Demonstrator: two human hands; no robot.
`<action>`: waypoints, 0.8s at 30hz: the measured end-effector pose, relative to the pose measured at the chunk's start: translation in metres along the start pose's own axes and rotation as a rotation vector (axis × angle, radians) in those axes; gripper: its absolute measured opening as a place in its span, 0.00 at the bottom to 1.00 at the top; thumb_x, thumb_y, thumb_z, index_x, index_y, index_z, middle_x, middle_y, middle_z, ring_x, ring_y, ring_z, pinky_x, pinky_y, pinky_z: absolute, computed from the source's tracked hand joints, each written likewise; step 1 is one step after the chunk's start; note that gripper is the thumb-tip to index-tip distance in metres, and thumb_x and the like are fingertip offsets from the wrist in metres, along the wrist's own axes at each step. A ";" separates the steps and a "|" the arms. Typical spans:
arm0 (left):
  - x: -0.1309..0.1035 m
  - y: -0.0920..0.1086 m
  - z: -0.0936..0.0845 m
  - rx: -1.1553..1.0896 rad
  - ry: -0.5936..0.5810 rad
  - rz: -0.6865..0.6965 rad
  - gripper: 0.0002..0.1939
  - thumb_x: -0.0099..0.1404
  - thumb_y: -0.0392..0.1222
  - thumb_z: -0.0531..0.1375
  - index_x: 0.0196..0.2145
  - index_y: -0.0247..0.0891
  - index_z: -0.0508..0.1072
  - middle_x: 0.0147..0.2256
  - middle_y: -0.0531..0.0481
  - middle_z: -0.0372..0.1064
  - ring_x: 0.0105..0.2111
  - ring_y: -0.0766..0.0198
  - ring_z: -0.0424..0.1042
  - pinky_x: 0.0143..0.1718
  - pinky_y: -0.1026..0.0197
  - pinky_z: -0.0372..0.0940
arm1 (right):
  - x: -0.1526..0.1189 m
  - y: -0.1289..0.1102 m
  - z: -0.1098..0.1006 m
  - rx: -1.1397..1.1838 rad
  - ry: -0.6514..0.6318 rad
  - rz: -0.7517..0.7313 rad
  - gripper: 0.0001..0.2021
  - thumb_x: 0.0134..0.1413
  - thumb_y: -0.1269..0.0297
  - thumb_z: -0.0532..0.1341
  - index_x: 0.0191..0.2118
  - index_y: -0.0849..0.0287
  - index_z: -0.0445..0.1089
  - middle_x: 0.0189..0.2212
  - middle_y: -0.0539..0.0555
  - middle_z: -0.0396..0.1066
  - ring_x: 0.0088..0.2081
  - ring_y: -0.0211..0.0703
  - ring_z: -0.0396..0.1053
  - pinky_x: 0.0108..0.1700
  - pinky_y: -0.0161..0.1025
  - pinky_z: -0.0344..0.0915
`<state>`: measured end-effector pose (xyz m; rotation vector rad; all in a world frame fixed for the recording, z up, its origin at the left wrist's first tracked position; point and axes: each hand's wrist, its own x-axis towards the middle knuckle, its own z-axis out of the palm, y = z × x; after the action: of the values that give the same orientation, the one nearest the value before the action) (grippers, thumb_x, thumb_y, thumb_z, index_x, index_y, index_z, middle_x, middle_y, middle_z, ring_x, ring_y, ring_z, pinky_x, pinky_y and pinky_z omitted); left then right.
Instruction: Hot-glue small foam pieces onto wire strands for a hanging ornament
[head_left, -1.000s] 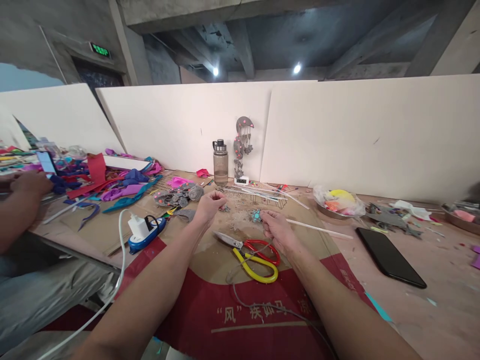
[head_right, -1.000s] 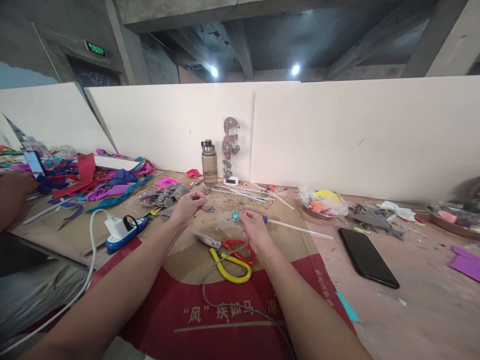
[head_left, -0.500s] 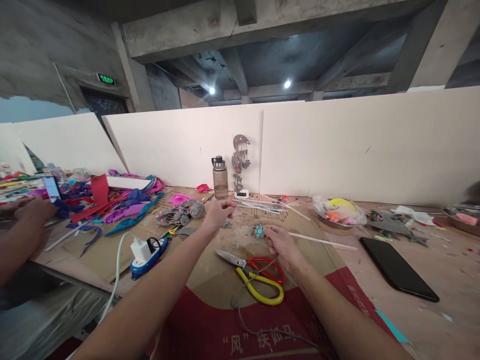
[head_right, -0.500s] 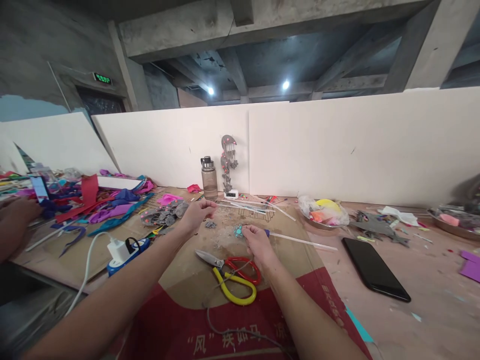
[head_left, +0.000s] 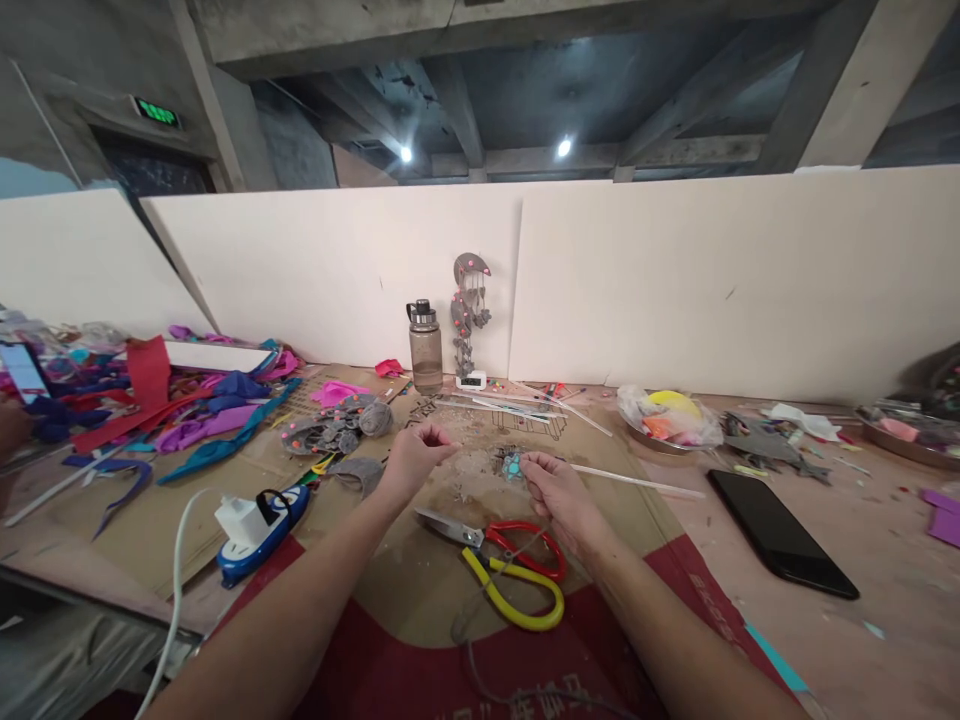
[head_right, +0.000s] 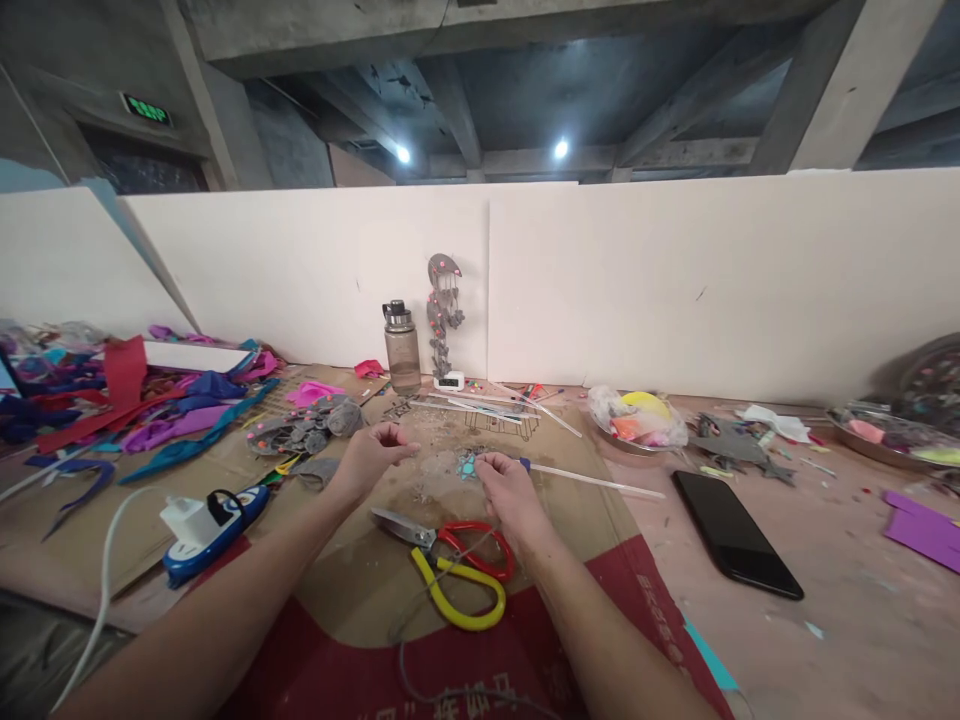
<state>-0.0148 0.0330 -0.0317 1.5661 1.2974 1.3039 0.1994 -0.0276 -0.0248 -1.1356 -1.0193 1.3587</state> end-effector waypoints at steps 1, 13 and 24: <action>-0.001 -0.001 0.000 0.015 0.023 0.004 0.16 0.47 0.50 0.67 0.23 0.36 0.66 0.19 0.57 0.61 0.19 0.71 0.57 0.22 0.67 0.52 | 0.001 0.001 0.000 -0.013 0.004 -0.002 0.16 0.38 0.53 0.65 0.25 0.57 0.61 0.13 0.38 0.46 0.17 0.27 0.38 0.19 0.32 0.37; -0.012 0.011 0.008 0.223 -0.007 0.172 0.16 0.58 0.50 0.55 0.20 0.37 0.67 0.20 0.53 0.62 0.24 0.65 0.61 0.27 0.64 0.54 | 0.003 0.012 0.005 -0.088 0.024 -0.016 0.09 0.43 0.58 0.62 0.27 0.57 0.64 0.13 0.38 0.47 0.15 0.28 0.40 0.18 0.32 0.39; -0.009 0.052 0.024 -0.274 0.111 0.085 0.06 0.47 0.36 0.54 0.22 0.36 0.71 0.25 0.51 0.68 0.26 0.67 0.62 0.30 0.65 0.57 | 0.006 0.009 0.002 -0.062 0.046 -0.080 0.11 0.43 0.55 0.62 0.27 0.57 0.65 0.14 0.40 0.49 0.16 0.29 0.42 0.19 0.33 0.41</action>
<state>0.0220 0.0134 0.0091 1.3854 1.0737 1.5688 0.1957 -0.0223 -0.0340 -1.1546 -1.0692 1.2400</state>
